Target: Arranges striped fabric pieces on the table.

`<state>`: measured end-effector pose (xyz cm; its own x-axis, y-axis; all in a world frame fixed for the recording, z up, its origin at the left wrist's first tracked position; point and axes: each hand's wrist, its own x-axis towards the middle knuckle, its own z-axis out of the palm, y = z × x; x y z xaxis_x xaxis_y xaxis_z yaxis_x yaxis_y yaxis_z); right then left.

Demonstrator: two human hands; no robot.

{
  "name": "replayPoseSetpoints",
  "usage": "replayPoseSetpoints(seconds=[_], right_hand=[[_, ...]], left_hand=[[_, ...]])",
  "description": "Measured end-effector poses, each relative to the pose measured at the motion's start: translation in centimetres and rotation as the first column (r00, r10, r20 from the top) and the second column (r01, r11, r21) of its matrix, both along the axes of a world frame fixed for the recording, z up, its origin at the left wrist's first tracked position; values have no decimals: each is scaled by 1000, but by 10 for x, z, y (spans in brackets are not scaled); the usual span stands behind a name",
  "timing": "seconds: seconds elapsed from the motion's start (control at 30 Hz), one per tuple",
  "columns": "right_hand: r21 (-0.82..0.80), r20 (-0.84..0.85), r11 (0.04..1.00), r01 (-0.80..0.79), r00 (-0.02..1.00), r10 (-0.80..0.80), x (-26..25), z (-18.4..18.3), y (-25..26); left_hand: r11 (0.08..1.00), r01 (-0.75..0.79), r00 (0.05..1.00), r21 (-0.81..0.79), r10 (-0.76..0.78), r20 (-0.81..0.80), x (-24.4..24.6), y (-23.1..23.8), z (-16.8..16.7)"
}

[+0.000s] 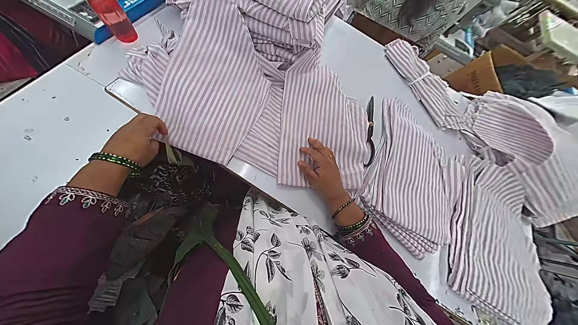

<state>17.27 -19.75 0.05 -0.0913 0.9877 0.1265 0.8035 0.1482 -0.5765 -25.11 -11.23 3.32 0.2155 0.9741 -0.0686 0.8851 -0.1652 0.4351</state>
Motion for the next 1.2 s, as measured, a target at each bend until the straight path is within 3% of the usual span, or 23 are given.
replayPoseSetpoints(seconds=[0.13, 0.27, 0.4, 0.57, 0.7, 0.83, 0.9, 0.97, 1.0, 1.03, 1.1, 1.13, 1.2], right_hand=[[-11, -2, 1000, 3, 1000, -3, 0, 0, 0], [2, 0, 1000, 4, 1000, -4, 1, -2, 0], [14, 2, 1000, -3, 1000, 3, 1, -2, 0], [2, 2, 1000, -3, 1000, 3, 1, -2, -1], [4, 2, 1000, -2, 1000, 2, 1, -2, 0], [9, -6, 1000, -1, 1000, 1, 1, -3, -1], [17, 0, 1000, 0, 1000, 0, 1, -2, 0], [22, 2, 1000, 0, 1000, 0, 1, -2, -1], [24, -2, 1000, -1, 1000, 1, 1, -2, -1], [24, -6, 1000, -1, 1000, 2, 1, -2, 0], [17, -13, 1000, -3, 1000, 3, 1, -2, 0], [16, -14, 1000, -3, 1000, 3, 1, -2, -1], [16, -12, 1000, -3, 1000, 4, 1, -2, -1]], left_hand=[[999, 26, 998, 26, -27, 53, 6, -5, -3], [950, 273, 943, 150, -295, 152, 29, -22, -7], [907, 415, 905, 74, -420, 70, 59, -39, -8], [945, 307, 951, -109, -301, 69, 65, -38, 10], [888, 400, 916, -227, -376, 141, 65, -37, 6], [922, 279, 960, -267, -260, 105, 71, -38, 12], [846, 317, 948, -429, -302, 104, 69, -35, 20], [644, 374, 910, -667, -393, 131, 72, -33, 33], [599, 383, 900, -703, -412, 139, 72, -34, 35], [647, 385, 907, -658, -399, 139, 70, -35, 32], [855, 338, 941, -394, -311, 132, 64, -39, 20], [915, 312, 949, -255, -287, 132, 63, -38, 13], [916, 322, 947, -239, -307, 96, 63, -36, 9]])
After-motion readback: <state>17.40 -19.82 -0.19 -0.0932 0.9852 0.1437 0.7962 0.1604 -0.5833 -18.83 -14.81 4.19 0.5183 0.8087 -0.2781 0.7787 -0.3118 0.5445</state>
